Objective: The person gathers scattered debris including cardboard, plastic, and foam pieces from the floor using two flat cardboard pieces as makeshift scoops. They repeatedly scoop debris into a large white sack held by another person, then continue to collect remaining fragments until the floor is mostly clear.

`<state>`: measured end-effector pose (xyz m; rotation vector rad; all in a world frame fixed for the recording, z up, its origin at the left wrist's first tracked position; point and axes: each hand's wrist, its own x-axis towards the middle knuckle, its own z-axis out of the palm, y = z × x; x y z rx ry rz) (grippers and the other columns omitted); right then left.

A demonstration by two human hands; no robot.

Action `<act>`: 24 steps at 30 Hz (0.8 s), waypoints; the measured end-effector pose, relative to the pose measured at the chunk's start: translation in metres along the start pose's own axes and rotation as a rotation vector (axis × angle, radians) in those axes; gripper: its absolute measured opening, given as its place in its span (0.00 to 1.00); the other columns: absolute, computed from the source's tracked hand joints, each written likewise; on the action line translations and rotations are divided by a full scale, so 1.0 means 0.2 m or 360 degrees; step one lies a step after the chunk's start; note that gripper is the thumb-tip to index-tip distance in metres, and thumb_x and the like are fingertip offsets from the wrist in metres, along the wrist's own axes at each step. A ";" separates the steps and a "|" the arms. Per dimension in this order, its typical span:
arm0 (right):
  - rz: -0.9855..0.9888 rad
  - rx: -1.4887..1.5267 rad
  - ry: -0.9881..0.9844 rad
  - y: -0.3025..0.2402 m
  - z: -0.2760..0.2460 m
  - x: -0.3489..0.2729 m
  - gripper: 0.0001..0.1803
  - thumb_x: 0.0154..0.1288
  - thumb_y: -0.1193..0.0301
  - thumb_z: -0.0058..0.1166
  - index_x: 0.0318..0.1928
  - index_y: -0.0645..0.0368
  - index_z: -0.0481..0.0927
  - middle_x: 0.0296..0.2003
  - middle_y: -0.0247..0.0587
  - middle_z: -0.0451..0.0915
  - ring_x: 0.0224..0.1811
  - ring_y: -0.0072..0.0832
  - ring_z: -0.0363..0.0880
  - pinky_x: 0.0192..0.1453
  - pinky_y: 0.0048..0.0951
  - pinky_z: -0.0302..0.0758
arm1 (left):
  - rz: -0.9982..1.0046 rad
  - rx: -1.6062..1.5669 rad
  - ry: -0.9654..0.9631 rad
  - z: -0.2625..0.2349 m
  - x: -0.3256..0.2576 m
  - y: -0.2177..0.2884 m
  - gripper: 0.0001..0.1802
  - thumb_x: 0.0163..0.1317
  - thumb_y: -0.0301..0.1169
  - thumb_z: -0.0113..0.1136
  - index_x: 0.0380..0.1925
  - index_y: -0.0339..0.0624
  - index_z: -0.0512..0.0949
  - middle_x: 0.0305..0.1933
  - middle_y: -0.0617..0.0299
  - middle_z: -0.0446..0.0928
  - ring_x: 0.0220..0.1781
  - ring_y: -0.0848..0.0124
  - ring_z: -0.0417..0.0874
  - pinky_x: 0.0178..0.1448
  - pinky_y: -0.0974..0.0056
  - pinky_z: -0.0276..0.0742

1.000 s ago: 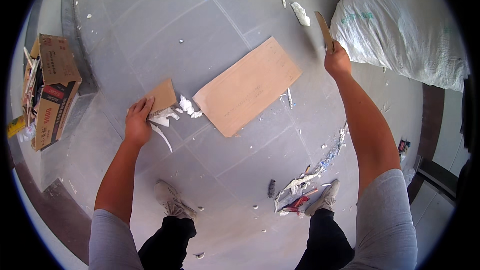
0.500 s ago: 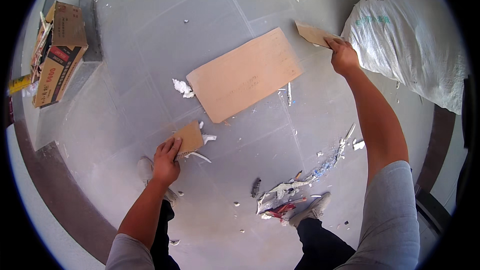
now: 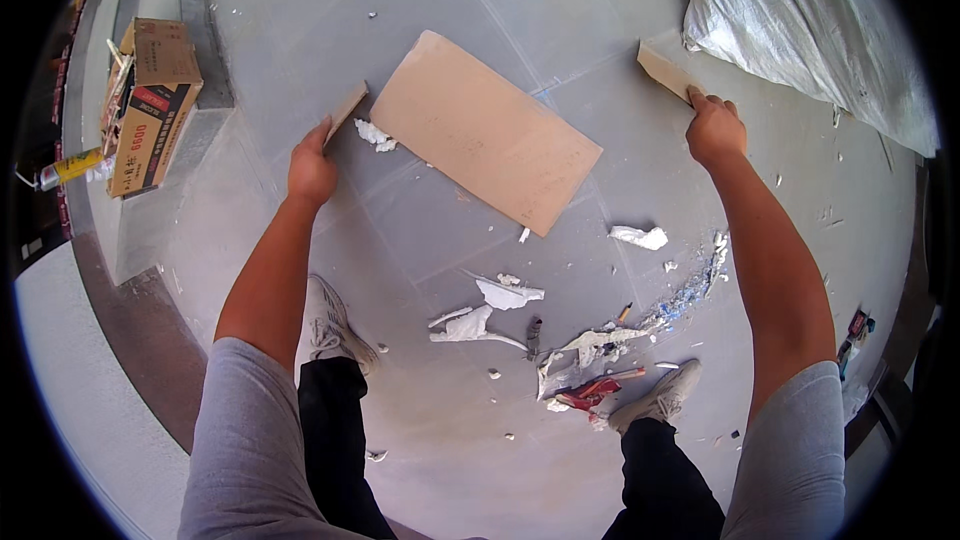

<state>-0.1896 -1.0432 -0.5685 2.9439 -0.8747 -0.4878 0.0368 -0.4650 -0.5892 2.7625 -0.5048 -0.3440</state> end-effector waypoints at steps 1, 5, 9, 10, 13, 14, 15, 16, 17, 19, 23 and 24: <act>-0.0094 -0.0003 0.0040 0.01 0.07 -0.07 0.27 0.67 0.75 0.50 0.66 0.45 0.79 0.57 0.39 0.83 0.61 0.42 0.78 0.62 0.45 0.78 | -0.0030 0.0010 -0.0067 0.00 0.06 0.04 0.41 0.54 0.12 0.45 0.72 0.44 0.72 0.69 0.46 0.77 0.69 0.44 0.76 0.74 0.50 0.72; -0.0390 0.0001 0.0021 0.11 0.25 -0.62 0.32 0.62 0.74 0.57 0.69 0.44 0.77 0.60 0.36 0.79 0.63 0.39 0.75 0.61 0.46 0.75 | -0.0002 -0.0019 -0.0284 0.06 -0.04 0.19 0.42 0.54 0.12 0.46 0.73 0.45 0.71 0.70 0.46 0.76 0.70 0.43 0.75 0.75 0.51 0.71; -0.0449 0.0033 -0.0139 0.28 0.37 -1.12 0.36 0.59 0.73 0.61 0.71 0.45 0.75 0.64 0.45 0.76 0.67 0.44 0.72 0.66 0.48 0.72 | -0.0018 -0.0042 -0.0362 0.18 -0.54 0.23 0.43 0.53 0.12 0.47 0.73 0.45 0.71 0.71 0.47 0.75 0.71 0.45 0.73 0.75 0.51 0.70; -0.0399 0.0102 -0.0227 0.29 0.36 -1.21 0.36 0.60 0.74 0.60 0.72 0.46 0.75 0.64 0.46 0.77 0.66 0.45 0.73 0.66 0.48 0.72 | -0.0056 -0.0042 -0.0385 0.20 -0.67 0.27 0.43 0.54 0.13 0.49 0.74 0.46 0.70 0.72 0.50 0.75 0.72 0.47 0.73 0.75 0.51 0.70; -0.0157 0.0409 -0.0444 0.28 0.37 -1.43 0.35 0.61 0.76 0.57 0.72 0.51 0.74 0.61 0.49 0.78 0.64 0.48 0.74 0.66 0.49 0.74 | -0.0165 -0.0282 -0.0346 0.32 -0.97 0.49 0.42 0.54 0.13 0.48 0.74 0.40 0.69 0.69 0.43 0.76 0.69 0.45 0.75 0.75 0.51 0.69; -0.0062 0.0525 -0.0503 0.26 0.39 -1.47 0.35 0.62 0.76 0.56 0.72 0.53 0.73 0.60 0.51 0.79 0.63 0.49 0.74 0.66 0.49 0.74 | -0.0243 -0.0404 -0.0335 0.38 -1.02 0.56 0.41 0.54 0.13 0.47 0.74 0.39 0.69 0.68 0.42 0.77 0.68 0.44 0.76 0.74 0.51 0.70; 0.0010 0.0693 -0.0452 0.22 0.38 -1.49 0.32 0.64 0.76 0.53 0.71 0.57 0.74 0.54 0.54 0.82 0.57 0.53 0.77 0.65 0.49 0.75 | -0.0322 -0.0522 -0.0329 0.42 -1.06 0.64 0.41 0.54 0.13 0.46 0.73 0.38 0.69 0.67 0.40 0.77 0.67 0.43 0.77 0.73 0.50 0.71; 0.0061 0.0850 -0.0419 0.17 0.38 -1.49 0.30 0.65 0.77 0.52 0.69 0.59 0.76 0.52 0.55 0.83 0.55 0.55 0.79 0.65 0.50 0.75 | -0.0385 -0.0604 -0.0320 0.42 -1.05 0.72 0.41 0.55 0.13 0.45 0.73 0.38 0.69 0.66 0.40 0.78 0.65 0.45 0.79 0.71 0.52 0.73; 0.0113 0.1005 -0.0384 0.14 0.37 -1.47 0.29 0.65 0.77 0.51 0.68 0.60 0.77 0.49 0.56 0.84 0.52 0.56 0.80 0.64 0.51 0.76 | -0.0448 -0.0687 -0.0312 0.42 -1.02 0.80 0.40 0.55 0.13 0.44 0.73 0.38 0.69 0.65 0.41 0.79 0.63 0.46 0.82 0.69 0.53 0.75; 0.0088 0.1321 -0.0325 0.07 0.31 -1.37 0.27 0.66 0.77 0.49 0.66 0.62 0.78 0.49 0.57 0.85 0.52 0.53 0.83 0.64 0.46 0.77 | -0.0423 -0.0865 -0.0269 0.36 -0.88 0.93 0.39 0.57 0.14 0.43 0.72 0.38 0.70 0.62 0.43 0.81 0.59 0.51 0.84 0.65 0.56 0.77; 0.0415 0.2221 -0.0382 -0.08 0.09 -1.20 0.24 0.68 0.76 0.46 0.62 0.64 0.80 0.50 0.59 0.86 0.52 0.44 0.86 0.61 0.36 0.78 | -0.0245 -0.1148 -0.0354 0.13 -0.50 1.12 0.35 0.60 0.16 0.42 0.70 0.38 0.73 0.55 0.49 0.84 0.51 0.66 0.84 0.58 0.64 0.77; 0.0446 0.2345 -0.0291 -0.11 0.03 -1.15 0.22 0.69 0.75 0.45 0.61 0.63 0.81 0.49 0.57 0.87 0.52 0.38 0.87 0.58 0.32 0.78 | -0.0181 -0.1160 -0.0371 0.08 -0.38 1.13 0.34 0.60 0.16 0.42 0.69 0.39 0.74 0.54 0.49 0.84 0.49 0.65 0.84 0.57 0.64 0.78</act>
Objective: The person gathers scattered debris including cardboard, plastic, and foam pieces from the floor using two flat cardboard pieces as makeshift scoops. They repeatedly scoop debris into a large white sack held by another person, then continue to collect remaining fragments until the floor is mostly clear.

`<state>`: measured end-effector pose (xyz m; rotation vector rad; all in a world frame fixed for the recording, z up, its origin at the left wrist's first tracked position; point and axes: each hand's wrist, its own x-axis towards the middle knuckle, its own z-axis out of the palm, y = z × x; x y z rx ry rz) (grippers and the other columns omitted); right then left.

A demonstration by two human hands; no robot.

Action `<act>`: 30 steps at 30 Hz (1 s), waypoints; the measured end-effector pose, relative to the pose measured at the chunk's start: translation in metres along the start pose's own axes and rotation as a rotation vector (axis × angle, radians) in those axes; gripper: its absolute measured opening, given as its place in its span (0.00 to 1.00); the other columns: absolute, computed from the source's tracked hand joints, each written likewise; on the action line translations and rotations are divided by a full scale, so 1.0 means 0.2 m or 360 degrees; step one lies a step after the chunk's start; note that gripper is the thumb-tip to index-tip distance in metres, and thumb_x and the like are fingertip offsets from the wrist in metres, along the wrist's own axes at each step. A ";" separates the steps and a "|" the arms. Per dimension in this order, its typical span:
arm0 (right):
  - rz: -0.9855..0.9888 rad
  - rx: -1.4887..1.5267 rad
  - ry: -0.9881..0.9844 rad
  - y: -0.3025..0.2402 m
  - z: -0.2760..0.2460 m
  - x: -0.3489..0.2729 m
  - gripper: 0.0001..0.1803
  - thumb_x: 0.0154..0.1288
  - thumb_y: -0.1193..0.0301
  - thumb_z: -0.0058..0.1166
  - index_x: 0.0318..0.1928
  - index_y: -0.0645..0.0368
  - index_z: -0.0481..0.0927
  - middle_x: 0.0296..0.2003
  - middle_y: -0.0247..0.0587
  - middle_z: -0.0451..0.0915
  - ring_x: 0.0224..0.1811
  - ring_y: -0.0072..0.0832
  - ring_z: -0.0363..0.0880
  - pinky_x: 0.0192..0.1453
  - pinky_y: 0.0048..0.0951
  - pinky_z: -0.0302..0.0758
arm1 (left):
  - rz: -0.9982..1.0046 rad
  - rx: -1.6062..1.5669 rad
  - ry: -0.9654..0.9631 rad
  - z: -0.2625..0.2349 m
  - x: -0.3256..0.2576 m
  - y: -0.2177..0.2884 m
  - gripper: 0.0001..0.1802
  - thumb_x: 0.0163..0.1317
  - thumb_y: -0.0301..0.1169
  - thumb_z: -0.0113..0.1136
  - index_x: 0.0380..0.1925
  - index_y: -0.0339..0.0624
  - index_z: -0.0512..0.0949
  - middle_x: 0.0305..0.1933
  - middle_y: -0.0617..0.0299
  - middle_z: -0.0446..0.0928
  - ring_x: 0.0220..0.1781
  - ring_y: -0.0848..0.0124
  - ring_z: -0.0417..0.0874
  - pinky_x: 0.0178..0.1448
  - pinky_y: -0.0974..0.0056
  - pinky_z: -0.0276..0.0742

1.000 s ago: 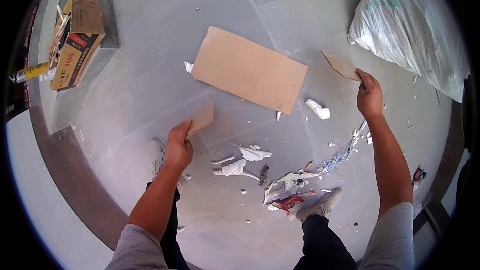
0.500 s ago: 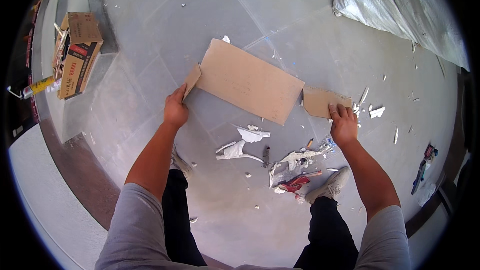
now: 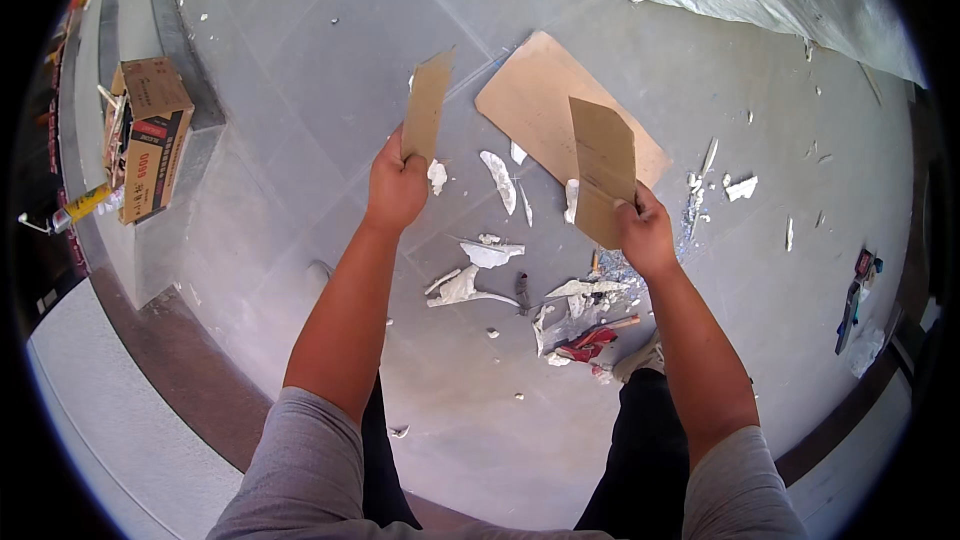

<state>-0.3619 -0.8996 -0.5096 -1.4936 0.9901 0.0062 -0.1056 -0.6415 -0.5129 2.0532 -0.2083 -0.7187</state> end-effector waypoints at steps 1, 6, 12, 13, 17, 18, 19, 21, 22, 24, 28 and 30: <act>-0.0007 -0.0091 0.0011 -0.06 0.01 0.00 0.22 0.69 0.76 0.45 0.60 0.64 0.81 0.49 0.57 0.87 0.51 0.40 0.87 0.58 0.33 0.78 | 0.0055 -0.0007 -0.0032 -0.06 0.10 0.05 0.34 0.61 0.16 0.42 0.69 0.39 0.75 0.53 0.49 0.84 0.47 0.64 0.84 0.57 0.63 0.78; -0.0423 -0.0890 0.0069 -0.01 0.11 -0.03 0.22 0.64 0.78 0.49 0.57 0.65 0.82 0.45 0.57 0.86 0.49 0.54 0.84 0.56 0.46 0.80 | 0.0595 0.1127 0.0260 -0.26 0.51 -0.03 0.33 0.64 0.21 0.48 0.71 0.47 0.73 0.65 0.56 0.80 0.62 0.54 0.79 0.67 0.54 0.75; -0.0289 -0.1077 0.0529 0.23 0.09 -0.23 0.23 0.64 0.78 0.48 0.59 0.64 0.81 0.45 0.60 0.83 0.49 0.57 0.82 0.56 0.52 0.78 | 0.0295 0.1422 -0.0308 -0.03 0.34 -0.27 0.41 0.59 0.19 0.53 0.75 0.58 0.68 0.76 0.59 0.71 0.71 0.50 0.71 0.71 0.46 0.70; -0.0163 -0.0774 0.0660 0.24 0.04 -0.26 0.23 0.65 0.77 0.47 0.60 0.64 0.81 0.47 0.60 0.83 0.51 0.57 0.82 0.57 0.52 0.78 | 0.0247 0.1399 -0.0352 0.08 0.21 -0.26 0.42 0.59 0.19 0.54 0.76 0.59 0.68 0.76 0.60 0.70 0.72 0.50 0.71 0.71 0.42 0.69; 0.0162 -0.0702 0.1126 0.35 -0.39 -0.25 0.24 0.68 0.73 0.46 0.63 0.61 0.79 0.52 0.59 0.83 0.56 0.55 0.81 0.60 0.50 0.78 | 0.0214 0.1280 -0.0551 0.35 -0.33 -0.32 0.43 0.57 0.19 0.58 0.76 0.58 0.68 0.76 0.61 0.70 0.72 0.52 0.69 0.72 0.39 0.65; 0.0214 -0.0980 0.1222 0.41 -0.55 -0.20 0.25 0.69 0.72 0.46 0.64 0.59 0.79 0.53 0.59 0.83 0.57 0.55 0.81 0.61 0.50 0.78 | 0.0209 0.1258 -0.0614 0.38 -0.40 -0.33 0.43 0.57 0.20 0.59 0.76 0.56 0.68 0.76 0.62 0.69 0.73 0.54 0.69 0.72 0.40 0.64; 0.0282 -0.1193 0.1266 0.47 -0.70 -0.12 0.26 0.69 0.71 0.46 0.67 0.57 0.78 0.54 0.59 0.83 0.58 0.54 0.81 0.62 0.50 0.78 | 0.0208 0.1160 -0.0640 0.41 -0.46 -0.32 0.42 0.57 0.19 0.58 0.75 0.55 0.68 0.76 0.61 0.70 0.72 0.54 0.69 0.72 0.41 0.65; 0.0484 -0.1534 0.1273 0.56 -0.95 0.03 0.29 0.69 0.69 0.46 0.71 0.54 0.74 0.56 0.59 0.82 0.60 0.53 0.81 0.64 0.50 0.77 | 0.0194 0.1002 -0.0684 0.41 -0.51 -0.29 0.41 0.57 0.18 0.58 0.74 0.53 0.69 0.75 0.59 0.71 0.71 0.54 0.71 0.72 0.42 0.66; 0.0604 -0.1663 0.1237 0.58 -1.08 0.11 0.30 0.69 0.69 0.46 0.72 0.53 0.73 0.56 0.59 0.82 0.61 0.53 0.81 0.65 0.50 0.77 | 0.0228 0.0976 -0.0661 0.39 -0.51 -0.27 0.41 0.57 0.16 0.56 0.74 0.51 0.70 0.73 0.58 0.73 0.70 0.53 0.72 0.72 0.44 0.67; 0.0744 -0.1810 0.1161 0.65 -1.31 0.22 0.32 0.69 0.67 0.46 0.74 0.51 0.71 0.58 0.58 0.83 0.60 0.53 0.82 0.67 0.49 0.77 | 0.0319 0.0923 -0.0518 0.31 -0.48 -0.28 0.40 0.56 0.14 0.53 0.73 0.47 0.71 0.69 0.55 0.76 0.67 0.51 0.74 0.72 0.47 0.69; -0.0003 -0.1316 0.0910 0.62 -1.15 0.40 0.29 0.65 0.75 0.46 0.67 0.50 0.80 0.61 0.49 0.83 0.61 0.50 0.82 0.67 0.44 0.77 | 0.0153 0.0718 -0.0243 0.02 -0.42 -0.44 0.41 0.54 0.10 0.46 0.72 0.38 0.70 0.68 0.45 0.77 0.68 0.45 0.76 0.74 0.51 0.69; -0.0200 -0.1560 0.0685 0.61 -1.04 0.35 0.30 0.61 0.79 0.49 0.65 0.50 0.81 0.62 0.44 0.81 0.62 0.50 0.79 0.69 0.44 0.75 | -0.0033 0.0514 -0.0253 -0.09 -0.41 -0.54 0.42 0.52 0.09 0.43 0.72 0.37 0.70 0.68 0.41 0.76 0.69 0.44 0.76 0.75 0.50 0.69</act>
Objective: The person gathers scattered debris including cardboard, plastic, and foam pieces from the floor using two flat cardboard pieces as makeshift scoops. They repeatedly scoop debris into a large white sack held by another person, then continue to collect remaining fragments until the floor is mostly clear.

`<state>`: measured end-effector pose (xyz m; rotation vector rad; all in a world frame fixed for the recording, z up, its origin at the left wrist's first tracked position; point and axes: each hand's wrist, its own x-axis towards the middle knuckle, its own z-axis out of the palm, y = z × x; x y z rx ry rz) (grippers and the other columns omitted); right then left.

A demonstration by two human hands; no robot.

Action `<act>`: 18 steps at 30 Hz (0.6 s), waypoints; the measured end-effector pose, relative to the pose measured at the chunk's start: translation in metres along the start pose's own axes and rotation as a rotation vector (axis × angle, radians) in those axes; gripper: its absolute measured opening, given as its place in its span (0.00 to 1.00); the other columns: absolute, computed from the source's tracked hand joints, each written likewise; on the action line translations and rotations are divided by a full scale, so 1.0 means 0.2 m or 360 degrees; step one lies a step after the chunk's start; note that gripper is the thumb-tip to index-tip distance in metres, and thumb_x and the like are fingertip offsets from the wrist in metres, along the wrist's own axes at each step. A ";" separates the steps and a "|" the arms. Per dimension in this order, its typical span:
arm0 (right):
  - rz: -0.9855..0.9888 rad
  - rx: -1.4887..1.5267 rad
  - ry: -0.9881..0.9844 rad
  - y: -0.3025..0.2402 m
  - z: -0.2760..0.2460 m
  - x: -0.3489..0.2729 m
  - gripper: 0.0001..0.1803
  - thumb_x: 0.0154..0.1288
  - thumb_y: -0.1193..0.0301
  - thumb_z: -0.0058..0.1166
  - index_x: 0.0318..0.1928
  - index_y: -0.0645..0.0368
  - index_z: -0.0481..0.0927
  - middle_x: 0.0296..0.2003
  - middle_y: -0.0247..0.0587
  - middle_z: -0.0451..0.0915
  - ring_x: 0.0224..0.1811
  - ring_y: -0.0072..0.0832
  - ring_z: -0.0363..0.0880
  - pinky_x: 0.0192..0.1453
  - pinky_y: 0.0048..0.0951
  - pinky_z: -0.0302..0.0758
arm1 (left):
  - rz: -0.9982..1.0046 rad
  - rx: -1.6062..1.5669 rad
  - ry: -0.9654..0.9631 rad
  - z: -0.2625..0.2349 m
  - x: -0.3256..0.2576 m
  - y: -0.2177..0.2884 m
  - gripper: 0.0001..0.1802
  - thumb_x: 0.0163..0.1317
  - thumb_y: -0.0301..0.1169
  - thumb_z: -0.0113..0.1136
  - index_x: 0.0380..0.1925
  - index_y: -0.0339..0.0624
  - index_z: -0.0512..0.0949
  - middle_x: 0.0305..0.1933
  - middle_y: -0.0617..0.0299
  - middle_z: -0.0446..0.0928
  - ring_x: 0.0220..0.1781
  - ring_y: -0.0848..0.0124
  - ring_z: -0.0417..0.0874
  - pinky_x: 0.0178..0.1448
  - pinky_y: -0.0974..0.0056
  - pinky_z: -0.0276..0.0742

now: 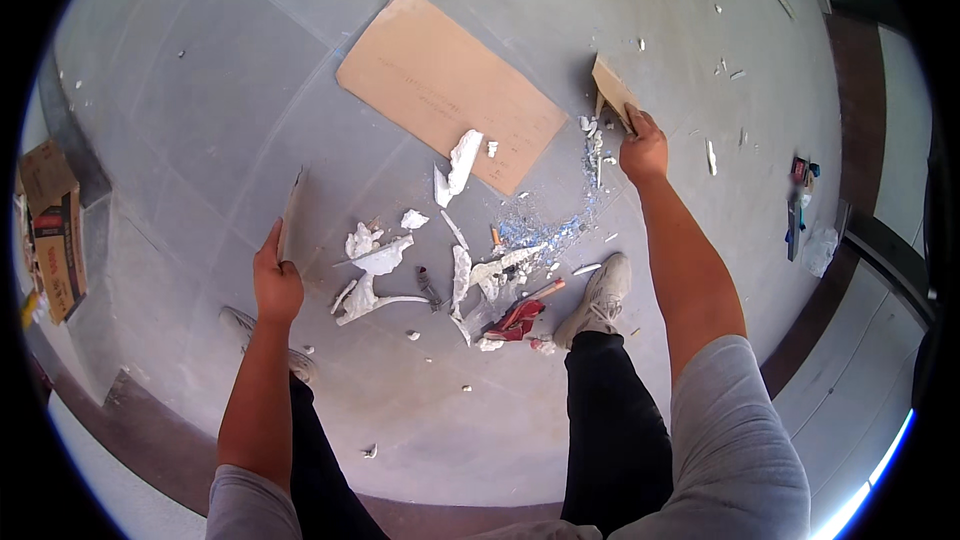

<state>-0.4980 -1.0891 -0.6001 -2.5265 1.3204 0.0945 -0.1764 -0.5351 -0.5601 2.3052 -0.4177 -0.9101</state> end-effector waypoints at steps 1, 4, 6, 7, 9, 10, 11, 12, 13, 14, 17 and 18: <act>-0.0111 -0.0030 -0.0036 -0.03 -0.01 -0.07 0.30 0.60 0.81 0.50 0.64 0.51 0.81 0.62 0.43 0.81 0.63 0.50 0.78 0.70 0.44 0.74 | -0.0072 -0.0029 0.0044 0.00 -0.03 -0.07 0.42 0.52 0.10 0.43 0.73 0.37 0.69 0.68 0.40 0.76 0.69 0.43 0.76 0.75 0.50 0.69; -0.0199 -0.0010 -0.0164 -0.03 0.00 -0.44 0.32 0.57 0.84 0.53 0.63 0.50 0.81 0.61 0.43 0.81 0.64 0.50 0.76 0.71 0.46 0.73 | -0.0113 0.0020 0.0090 0.08 -0.16 -0.22 0.43 0.51 0.10 0.41 0.73 0.35 0.69 0.68 0.38 0.75 0.71 0.44 0.76 0.77 0.52 0.67; -0.0222 0.0049 -0.0260 -0.05 -0.03 -0.73 0.33 0.55 0.85 0.54 0.62 0.50 0.82 0.60 0.43 0.81 0.64 0.50 0.76 0.71 0.47 0.74 | 0.0086 0.0229 -0.0010 0.20 -0.24 -0.17 0.42 0.51 0.09 0.40 0.72 0.31 0.68 0.69 0.37 0.75 0.73 0.48 0.75 0.79 0.57 0.63; -0.0211 0.0053 -0.0306 -0.07 -0.04 -0.87 0.33 0.54 0.86 0.55 0.62 0.50 0.82 0.60 0.44 0.81 0.64 0.50 0.76 0.70 0.48 0.74 | 0.0110 0.0235 -0.0036 0.28 -0.26 -0.15 0.43 0.51 0.10 0.44 0.73 0.34 0.68 0.70 0.39 0.74 0.73 0.45 0.74 0.79 0.54 0.64; -0.0251 0.0087 -0.0425 -0.13 -0.03 -1.09 0.33 0.54 0.85 0.55 0.61 0.49 0.83 0.60 0.44 0.81 0.64 0.50 0.77 0.70 0.47 0.75 | 0.0130 0.0150 -0.0093 0.45 -0.34 -0.10 0.43 0.52 0.11 0.49 0.74 0.40 0.69 0.72 0.41 0.72 0.72 0.43 0.71 0.79 0.49 0.63; -0.0223 0.0137 -0.0453 -0.16 -0.03 -1.18 0.32 0.54 0.86 0.55 0.61 0.50 0.83 0.60 0.45 0.81 0.63 0.50 0.78 0.69 0.46 0.76 | 0.0130 0.0054 -0.0124 0.53 -0.37 -0.07 0.43 0.52 0.11 0.51 0.74 0.42 0.69 0.73 0.43 0.71 0.72 0.42 0.70 0.79 0.48 0.62; -0.0203 0.0203 -0.0486 -0.19 -0.02 -1.25 0.32 0.55 0.86 0.54 0.61 0.51 0.83 0.60 0.46 0.81 0.63 0.50 0.78 0.69 0.46 0.76 | 0.0153 0.0211 -0.0163 0.61 -0.42 0.01 0.44 0.53 0.12 0.52 0.75 0.45 0.69 0.73 0.44 0.72 0.71 0.42 0.71 0.78 0.46 0.64; -0.0188 0.0262 -0.0512 -0.21 -0.01 -1.28 0.32 0.55 0.86 0.54 0.62 0.52 0.83 0.59 0.47 0.82 0.63 0.50 0.79 0.69 0.46 0.76 | 0.0147 0.0294 -0.0221 0.68 -0.46 0.10 0.44 0.53 0.12 0.52 0.75 0.47 0.69 0.72 0.45 0.72 0.71 0.42 0.71 0.77 0.47 0.65; -0.0059 0.0359 -0.0398 -0.22 0.00 -1.28 0.32 0.57 0.86 0.52 0.62 0.52 0.83 0.59 0.48 0.82 0.63 0.50 0.80 0.69 0.45 0.77 | 0.0140 0.0262 -0.0285 0.74 -0.49 0.17 0.44 0.54 0.12 0.52 0.75 0.47 0.69 0.72 0.45 0.72 0.71 0.42 0.71 0.77 0.47 0.66; 0.0068 0.0456 -0.0284 -0.20 -0.01 -1.25 0.31 0.58 0.86 0.51 0.62 0.53 0.83 0.59 0.49 0.83 0.62 0.50 0.81 0.69 0.45 0.77 | 0.0133 0.0227 -0.0346 0.78 -0.50 0.21 0.43 0.54 0.12 0.51 0.74 0.46 0.69 0.72 0.45 0.72 0.71 0.42 0.71 0.76 0.47 0.67; 0.0426 0.0465 -0.0006 -0.08 -0.10 -1.01 0.29 0.64 0.85 0.44 0.64 0.56 0.82 0.58 0.52 0.84 0.62 0.49 0.82 0.69 0.43 0.77 | 0.0186 0.0088 -0.0194 0.81 -0.49 0.39 0.42 0.54 0.12 0.51 0.73 0.44 0.70 0.72 0.45 0.72 0.70 0.42 0.72 0.76 0.47 0.67; 0.0454 0.0415 0.0067 -0.01 -0.12 -0.88 0.29 0.66 0.84 0.43 0.64 0.55 0.82 0.59 0.52 0.83 0.62 0.49 0.82 0.69 0.43 0.77 | 0.0268 0.0068 -0.0105 0.79 -0.44 0.42 0.40 0.53 0.12 0.52 0.71 0.41 0.71 0.71 0.46 0.72 0.69 0.42 0.72 0.75 0.46 0.67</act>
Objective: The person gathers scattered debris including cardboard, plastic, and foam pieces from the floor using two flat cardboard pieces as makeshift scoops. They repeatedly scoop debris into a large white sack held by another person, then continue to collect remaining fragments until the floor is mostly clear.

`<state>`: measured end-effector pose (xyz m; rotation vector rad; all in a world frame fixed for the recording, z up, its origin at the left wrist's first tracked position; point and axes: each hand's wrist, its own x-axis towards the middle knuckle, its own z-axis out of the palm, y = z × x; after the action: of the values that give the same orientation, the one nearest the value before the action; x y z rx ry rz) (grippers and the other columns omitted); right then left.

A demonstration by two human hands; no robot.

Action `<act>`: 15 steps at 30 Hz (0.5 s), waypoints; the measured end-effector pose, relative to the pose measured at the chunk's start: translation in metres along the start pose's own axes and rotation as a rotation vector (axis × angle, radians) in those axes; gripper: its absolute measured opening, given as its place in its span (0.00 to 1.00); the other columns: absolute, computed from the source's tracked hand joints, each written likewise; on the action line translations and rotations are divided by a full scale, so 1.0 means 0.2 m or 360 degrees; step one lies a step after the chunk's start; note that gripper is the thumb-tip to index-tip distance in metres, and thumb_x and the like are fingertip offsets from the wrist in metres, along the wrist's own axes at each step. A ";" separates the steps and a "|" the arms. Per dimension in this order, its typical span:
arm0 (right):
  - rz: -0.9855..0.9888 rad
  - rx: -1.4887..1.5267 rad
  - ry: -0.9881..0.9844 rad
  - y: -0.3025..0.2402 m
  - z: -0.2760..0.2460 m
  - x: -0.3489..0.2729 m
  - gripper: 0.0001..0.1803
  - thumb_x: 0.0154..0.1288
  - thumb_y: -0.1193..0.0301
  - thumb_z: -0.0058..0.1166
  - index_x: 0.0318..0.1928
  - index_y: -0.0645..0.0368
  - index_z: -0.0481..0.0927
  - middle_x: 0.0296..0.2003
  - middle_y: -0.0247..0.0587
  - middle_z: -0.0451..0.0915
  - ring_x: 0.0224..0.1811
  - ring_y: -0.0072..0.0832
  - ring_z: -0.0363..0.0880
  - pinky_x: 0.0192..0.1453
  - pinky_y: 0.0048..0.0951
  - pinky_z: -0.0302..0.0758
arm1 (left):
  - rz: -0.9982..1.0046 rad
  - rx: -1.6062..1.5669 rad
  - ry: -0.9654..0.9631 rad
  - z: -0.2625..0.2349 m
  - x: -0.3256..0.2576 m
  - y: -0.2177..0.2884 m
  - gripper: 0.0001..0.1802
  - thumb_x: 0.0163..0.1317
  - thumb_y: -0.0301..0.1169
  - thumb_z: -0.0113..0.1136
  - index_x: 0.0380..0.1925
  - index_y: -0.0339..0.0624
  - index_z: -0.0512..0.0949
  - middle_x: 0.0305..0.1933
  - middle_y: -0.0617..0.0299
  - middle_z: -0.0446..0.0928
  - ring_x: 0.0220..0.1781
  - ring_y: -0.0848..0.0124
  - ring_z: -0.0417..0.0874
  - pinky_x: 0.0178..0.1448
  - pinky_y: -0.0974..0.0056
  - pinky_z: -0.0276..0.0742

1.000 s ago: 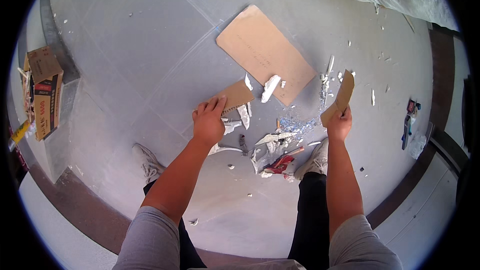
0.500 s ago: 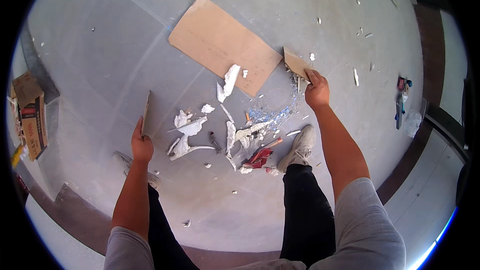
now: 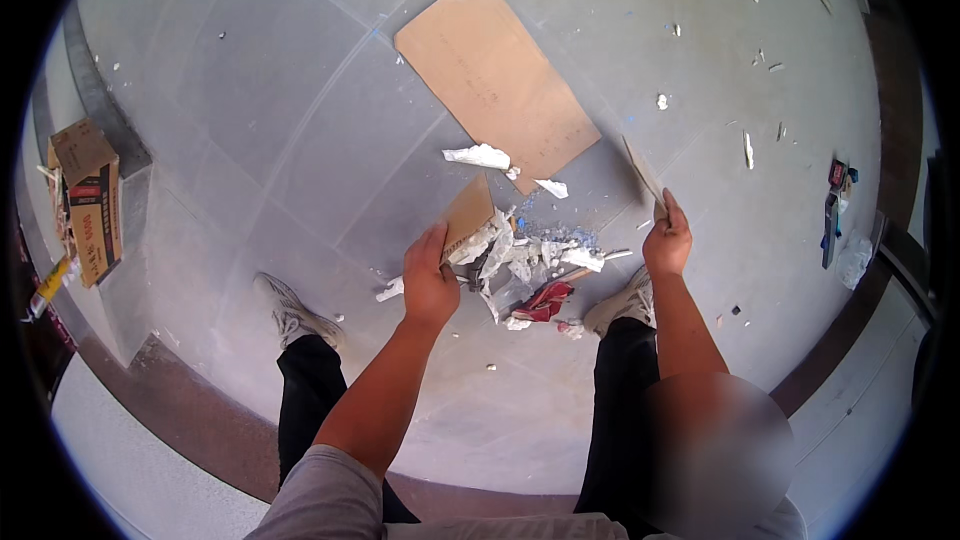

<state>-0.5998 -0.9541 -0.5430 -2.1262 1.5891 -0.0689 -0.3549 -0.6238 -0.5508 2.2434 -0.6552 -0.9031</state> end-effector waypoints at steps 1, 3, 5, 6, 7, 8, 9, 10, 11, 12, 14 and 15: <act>0.0023 -0.0044 0.0083 0.02 -0.02 0.11 0.29 0.67 0.83 0.42 0.65 0.54 0.81 0.59 0.52 0.83 0.63 0.49 0.82 0.68 0.43 0.77 | 0.0023 0.0112 0.0087 -0.05 0.08 0.07 0.40 0.54 0.13 0.53 0.71 0.42 0.72 0.71 0.47 0.73 0.70 0.44 0.72 0.75 0.45 0.66; 0.0073 -0.0245 0.0069 -0.01 -0.03 0.27 0.29 0.68 0.81 0.43 0.67 0.51 0.80 0.61 0.52 0.82 0.62 0.49 0.82 0.67 0.44 0.78 | 0.0068 0.0328 0.0165 -0.14 0.25 0.18 0.39 0.54 0.14 0.55 0.70 0.45 0.73 0.70 0.50 0.74 0.71 0.47 0.71 0.76 0.43 0.64; 0.0202 -0.0277 -0.0174 0.03 0.04 0.23 0.32 0.66 0.80 0.47 0.70 0.47 0.77 0.65 0.53 0.79 0.64 0.50 0.80 0.67 0.44 0.78 | 0.0130 0.0532 0.0150 -0.15 0.43 0.23 0.39 0.54 0.15 0.57 0.70 0.50 0.74 0.70 0.52 0.74 0.73 0.50 0.71 0.77 0.41 0.61; 0.0124 -0.0309 -0.0217 0.05 0.11 0.14 0.32 0.65 0.80 0.48 0.70 0.47 0.78 0.65 0.53 0.79 0.65 0.51 0.79 0.69 0.45 0.76 | 0.0170 0.0643 0.0023 -0.14 0.45 0.25 0.39 0.55 0.15 0.56 0.69 0.51 0.75 0.70 0.54 0.75 0.73 0.51 0.71 0.77 0.41 0.61; 0.0049 -0.0340 -0.0264 0.05 0.16 0.03 0.33 0.63 0.80 0.49 0.70 0.47 0.78 0.65 0.54 0.78 0.66 0.52 0.77 0.71 0.45 0.75 | 0.0204 0.0756 -0.0109 -0.12 0.46 0.26 0.39 0.55 0.15 0.56 0.69 0.53 0.75 0.70 0.55 0.75 0.72 0.51 0.71 0.77 0.41 0.60; 0.0030 -0.0365 -0.0320 0.03 0.19 -0.10 0.34 0.63 0.81 0.50 0.70 0.47 0.78 0.65 0.55 0.78 0.67 0.52 0.76 0.72 0.45 0.73 | 0.0232 0.0871 -0.0249 -0.10 0.45 0.25 0.39 0.55 0.15 0.56 0.69 0.55 0.76 0.69 0.57 0.75 0.72 0.52 0.71 0.77 0.41 0.60; 0.0009 -0.0387 -0.0380 0.00 0.21 -0.23 0.34 0.62 0.81 0.50 0.70 0.47 0.78 0.65 0.55 0.78 0.68 0.53 0.75 0.74 0.46 0.72 | 0.0211 0.0875 -0.0327 -0.09 0.41 0.21 0.39 0.55 0.15 0.56 0.69 0.55 0.76 0.70 0.57 0.75 0.72 0.52 0.71 0.78 0.41 0.59; -0.0017 -0.0307 -0.0454 -0.01 0.22 -0.35 0.34 0.62 0.81 0.50 0.70 0.47 0.78 0.66 0.55 0.77 0.69 0.53 0.75 0.74 0.46 0.71 | 0.0188 0.0879 -0.0408 -0.07 0.32 0.16 0.39 0.55 0.15 0.56 0.69 0.56 0.76 0.70 0.57 0.75 0.73 0.52 0.71 0.78 0.40 0.59; -0.0035 -0.0234 -0.0528 0.00 0.22 -0.45 0.34 0.62 0.81 0.50 0.69 0.48 0.78 0.66 0.55 0.77 0.69 0.53 0.74 0.75 0.47 0.70 | 0.0167 0.0876 -0.0497 -0.07 0.24 0.14 0.39 0.55 0.15 0.56 0.69 0.57 0.76 0.70 0.57 0.75 0.73 0.53 0.71 0.78 0.40 0.58; -0.0043 -0.0225 -0.0536 0.04 0.22 -0.53 0.33 0.63 0.82 0.48 0.69 0.49 0.78 0.65 0.55 0.78 0.68 0.54 0.75 0.74 0.47 0.72 | 0.0171 0.0676 -0.0494 -0.10 0.16 0.12 0.39 0.55 0.14 0.54 0.68 0.56 0.77 0.70 0.56 0.75 0.73 0.52 0.71 0.78 0.42 0.59; 0.0135 -0.0050 -0.0329 0.09 0.15 -0.55 0.32 0.64 0.82 0.46 0.69 0.51 0.78 0.63 0.55 0.79 0.67 0.53 0.76 0.73 0.47 0.73 | 0.0162 0.0538 -0.0164 -0.24 0.07 0.08 0.39 0.54 0.12 0.51 0.69 0.51 0.76 0.69 0.53 0.76 0.71 0.50 0.73 0.77 0.47 0.64; 0.0218 0.0036 -0.0225 0.13 0.11 -0.55 0.32 0.64 0.82 0.45 0.69 0.52 0.78 0.63 0.55 0.80 0.67 0.53 0.77 0.72 0.46 0.73 | 0.0073 0.0508 0.0045 -0.32 0.04 -0.03 0.39 0.54 0.13 0.51 0.69 0.47 0.75 0.68 0.49 0.77 0.70 0.47 0.75 0.75 0.48 0.67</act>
<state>-0.6519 -0.8509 -0.5466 -1.9536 1.6368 0.1054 -0.3007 -0.6018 -0.5228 2.5033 -0.8868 -0.7874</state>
